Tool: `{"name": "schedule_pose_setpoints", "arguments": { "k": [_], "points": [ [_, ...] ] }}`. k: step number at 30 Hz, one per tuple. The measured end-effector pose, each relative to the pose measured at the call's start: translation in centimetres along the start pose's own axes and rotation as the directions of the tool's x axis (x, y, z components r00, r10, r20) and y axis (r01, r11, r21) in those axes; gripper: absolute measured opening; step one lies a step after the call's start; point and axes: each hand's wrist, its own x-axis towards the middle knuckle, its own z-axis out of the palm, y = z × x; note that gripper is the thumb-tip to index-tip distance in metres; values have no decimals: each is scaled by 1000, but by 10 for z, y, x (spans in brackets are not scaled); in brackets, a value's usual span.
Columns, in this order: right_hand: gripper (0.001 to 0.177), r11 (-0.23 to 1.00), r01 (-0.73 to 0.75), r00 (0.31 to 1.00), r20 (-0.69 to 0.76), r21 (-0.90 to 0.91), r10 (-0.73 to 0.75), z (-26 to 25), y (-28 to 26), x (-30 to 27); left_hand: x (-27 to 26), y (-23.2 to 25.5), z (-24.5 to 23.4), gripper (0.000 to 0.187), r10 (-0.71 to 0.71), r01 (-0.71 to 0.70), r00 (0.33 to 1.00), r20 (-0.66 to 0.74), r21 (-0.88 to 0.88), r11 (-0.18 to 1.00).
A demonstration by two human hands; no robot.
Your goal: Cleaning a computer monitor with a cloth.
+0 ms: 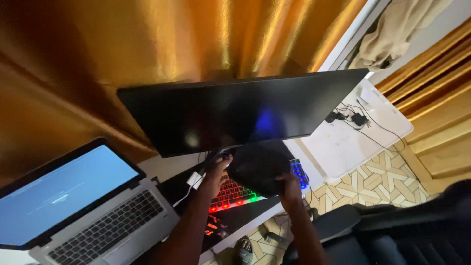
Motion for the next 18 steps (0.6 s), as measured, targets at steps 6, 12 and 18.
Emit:
{"name": "schedule_pose_setpoints", "arguments": {
  "k": [6, 12, 18],
  "points": [
    [53, -56, -544, 760, 520, 837, 390, -47, -168, -18, -26, -10, -40, 84, 87, -63, 984, 154, -156, 986],
    [57, -56, -686, 630, 631, 725, 452, -63, -233, -66, -68, 3, -83, 76, 107, -119, 988, 116, 104, 987],
    [67, -36, -750, 603, 706, 660, 371, -87, -284, -88, -92, 4, -88, 68, 228, -276, 938, 260, 164, 947]
  ]
}}
